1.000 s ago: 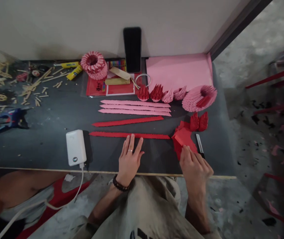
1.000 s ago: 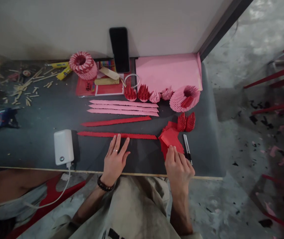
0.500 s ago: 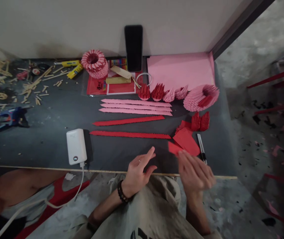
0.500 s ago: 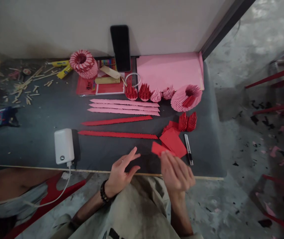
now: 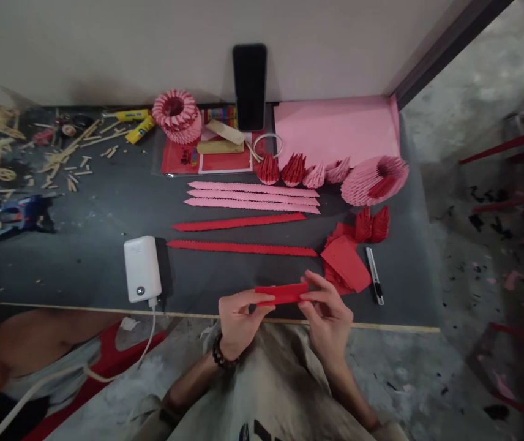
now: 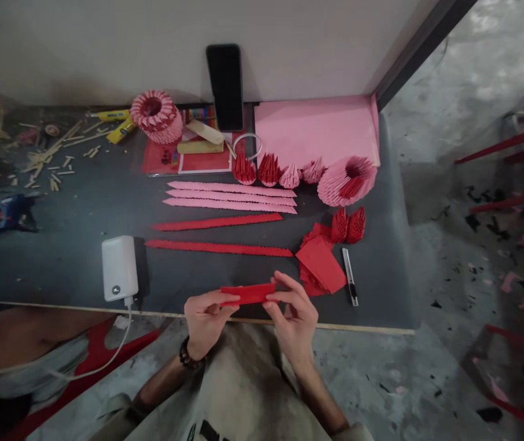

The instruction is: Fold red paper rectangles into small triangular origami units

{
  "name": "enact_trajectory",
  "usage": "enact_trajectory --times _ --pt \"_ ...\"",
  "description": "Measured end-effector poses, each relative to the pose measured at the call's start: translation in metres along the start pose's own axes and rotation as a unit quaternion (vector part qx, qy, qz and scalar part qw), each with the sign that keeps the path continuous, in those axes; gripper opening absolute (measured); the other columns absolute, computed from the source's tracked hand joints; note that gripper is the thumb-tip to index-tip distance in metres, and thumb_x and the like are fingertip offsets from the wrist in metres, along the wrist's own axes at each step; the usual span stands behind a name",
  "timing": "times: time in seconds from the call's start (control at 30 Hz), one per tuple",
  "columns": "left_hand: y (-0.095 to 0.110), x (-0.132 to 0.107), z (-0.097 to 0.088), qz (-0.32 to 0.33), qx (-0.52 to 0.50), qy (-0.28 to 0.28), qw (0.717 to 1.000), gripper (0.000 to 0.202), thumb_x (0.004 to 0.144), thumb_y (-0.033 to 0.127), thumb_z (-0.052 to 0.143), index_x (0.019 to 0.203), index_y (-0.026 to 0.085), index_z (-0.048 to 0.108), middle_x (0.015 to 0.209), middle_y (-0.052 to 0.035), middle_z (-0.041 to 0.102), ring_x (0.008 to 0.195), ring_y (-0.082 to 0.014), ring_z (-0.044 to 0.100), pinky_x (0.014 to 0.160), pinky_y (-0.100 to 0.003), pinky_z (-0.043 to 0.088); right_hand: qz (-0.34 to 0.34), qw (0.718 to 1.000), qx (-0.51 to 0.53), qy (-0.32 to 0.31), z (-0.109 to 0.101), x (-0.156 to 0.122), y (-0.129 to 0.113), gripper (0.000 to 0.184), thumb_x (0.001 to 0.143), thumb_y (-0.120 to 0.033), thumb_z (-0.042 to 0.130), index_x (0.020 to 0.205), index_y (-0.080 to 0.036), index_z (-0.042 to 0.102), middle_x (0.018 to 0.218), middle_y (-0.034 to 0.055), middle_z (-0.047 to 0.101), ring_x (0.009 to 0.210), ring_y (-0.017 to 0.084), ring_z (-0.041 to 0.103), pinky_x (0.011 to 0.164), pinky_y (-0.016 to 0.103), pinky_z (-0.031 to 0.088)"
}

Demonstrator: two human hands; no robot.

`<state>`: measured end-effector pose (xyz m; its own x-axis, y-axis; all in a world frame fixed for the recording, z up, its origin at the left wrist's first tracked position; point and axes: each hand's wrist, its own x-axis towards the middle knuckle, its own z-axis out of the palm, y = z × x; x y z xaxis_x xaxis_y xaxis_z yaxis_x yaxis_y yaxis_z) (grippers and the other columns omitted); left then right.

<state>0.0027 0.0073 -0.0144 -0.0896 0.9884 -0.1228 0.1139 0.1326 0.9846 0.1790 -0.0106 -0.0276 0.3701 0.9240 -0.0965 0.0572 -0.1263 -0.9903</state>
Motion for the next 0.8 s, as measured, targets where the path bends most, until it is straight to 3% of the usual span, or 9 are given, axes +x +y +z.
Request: enact_trajectory --times 0.07,0.13,0.2,0.27,0.37,0.47,0.53,0.63,0.8 --pt "-0.006 -0.005 0.005 -0.043 -0.053 0.038 0.997 0.012 0.075 0.035 0.089 0.076 0.025 0.083 0.074 -0.0068 0.082 0.067 -0.0248 0.077 0.066 -0.038 0.065 0.083 0.992 0.097 0.005 0.01 -0.005 0.002 0.013 0.079 -0.033 0.08 0.082 -0.022 0.074 0.127 0.0095 0.074 0.099 0.024 0.076 0.085 0.041 0.062" --pt "-0.012 -0.009 0.01 -0.076 -0.086 0.068 0.991 0.014 0.073 0.035 0.09 0.076 0.024 0.082 0.073 -0.0058 0.081 0.066 -0.0229 0.076 0.065 -0.035 0.064 0.132 0.984 0.121 0.021 0.018 -0.01 0.004 0.016 0.079 -0.033 0.081 0.083 -0.021 0.071 0.101 0.0066 0.08 0.083 0.019 0.076 0.073 0.033 0.061" --pt "-0.017 -0.01 0.013 -0.101 -0.098 0.09 0.986 0.014 0.074 0.034 0.089 0.075 0.023 0.08 0.074 -0.005 0.081 0.066 -0.0214 0.075 0.063 -0.032 0.063 0.143 0.983 0.109 0.044 0.022 -0.013 0.004 0.019 0.077 -0.033 0.083 0.082 -0.02 0.07 0.076 0.0006 0.077 0.068 0.015 0.072 0.064 0.027 0.058" --pt "-0.02 -0.01 0.015 -0.115 -0.093 0.105 0.983 0.016 0.075 0.034 0.088 0.075 0.021 0.079 0.074 -0.0047 0.081 0.064 -0.0205 0.075 0.06 -0.031 0.062 0.135 0.983 0.106 0.069 0.025 -0.013 0.002 0.022 0.075 -0.034 0.084 0.08 -0.02 0.067 0.068 -0.0026 0.073 0.061 0.014 0.07 0.061 0.025 0.057" --pt "-0.019 -0.009 0.018 -0.119 -0.089 0.108 0.983 0.017 0.077 0.033 0.086 0.076 0.02 0.077 0.072 -0.0048 0.08 0.063 -0.0196 0.074 0.058 -0.029 0.06 0.122 0.978 0.121 0.119 0.028 -0.011 -0.001 0.027 0.072 -0.031 0.087 0.082 -0.021 0.064 0.068 -0.0051 0.072 0.06 0.012 0.07 0.061 0.023 0.057" --pt "-0.015 -0.008 0.02 -0.124 -0.11 0.108 0.98 0.017 0.077 0.033 0.086 0.079 0.019 0.076 0.073 -0.0042 0.079 0.064 -0.0187 0.075 0.061 -0.027 0.061 0.133 0.975 0.11 0.138 0.031 -0.01 -0.002 0.032 0.072 -0.031 0.087 0.096 -0.022 0.068 0.072 -0.0046 0.075 0.061 0.01 0.07 0.062 0.021 0.056" --pt "-0.012 -0.006 0.021 -0.135 -0.126 0.111 0.977 0.024 0.077 0.033 0.087 0.094 0.02 0.077 0.075 -0.0029 0.08 0.065 -0.0184 0.076 0.064 -0.027 0.062 0.148 0.975 0.099 0.132 0.031 -0.01 -0.001 0.036 0.073 -0.033 0.086 0.104 -0.022 0.071 0.074 -0.0026 0.077 0.062 0.011 0.071 0.062 0.021 0.056" --pt "-0.011 -0.003 0.02 -0.154 -0.134 0.1 0.974 0.043 0.077 0.034 0.087 0.117 0.021 0.075 0.08 -0.003 0.082 0.07 -0.0187 0.078 0.069 -0.027 0.064 0.152 0.974 0.094 0.138 0.031 -0.01 0.001 0.033 0.072 -0.035 0.087 0.099 -0.02 0.074 0.076 -0.0002 0.079 0.064 0.012 0.073 0.064 0.023 0.058" --pt "-0.012 0.001 0.016 -0.158 -0.109 0.051 0.98 0.022 0.083 0.037 0.082 0.09 0.017 0.081 0.077 -0.0065 0.081 0.07 -0.0213 0.077 0.07 -0.032 0.064 0.145 0.971 0.114 0.149 0.031 -0.007 0.002 0.023 0.072 -0.031 0.087 0.09 -0.02 0.076 0.074 -0.0013 0.079 0.062 0.013 0.072 0.064 0.024 0.059"
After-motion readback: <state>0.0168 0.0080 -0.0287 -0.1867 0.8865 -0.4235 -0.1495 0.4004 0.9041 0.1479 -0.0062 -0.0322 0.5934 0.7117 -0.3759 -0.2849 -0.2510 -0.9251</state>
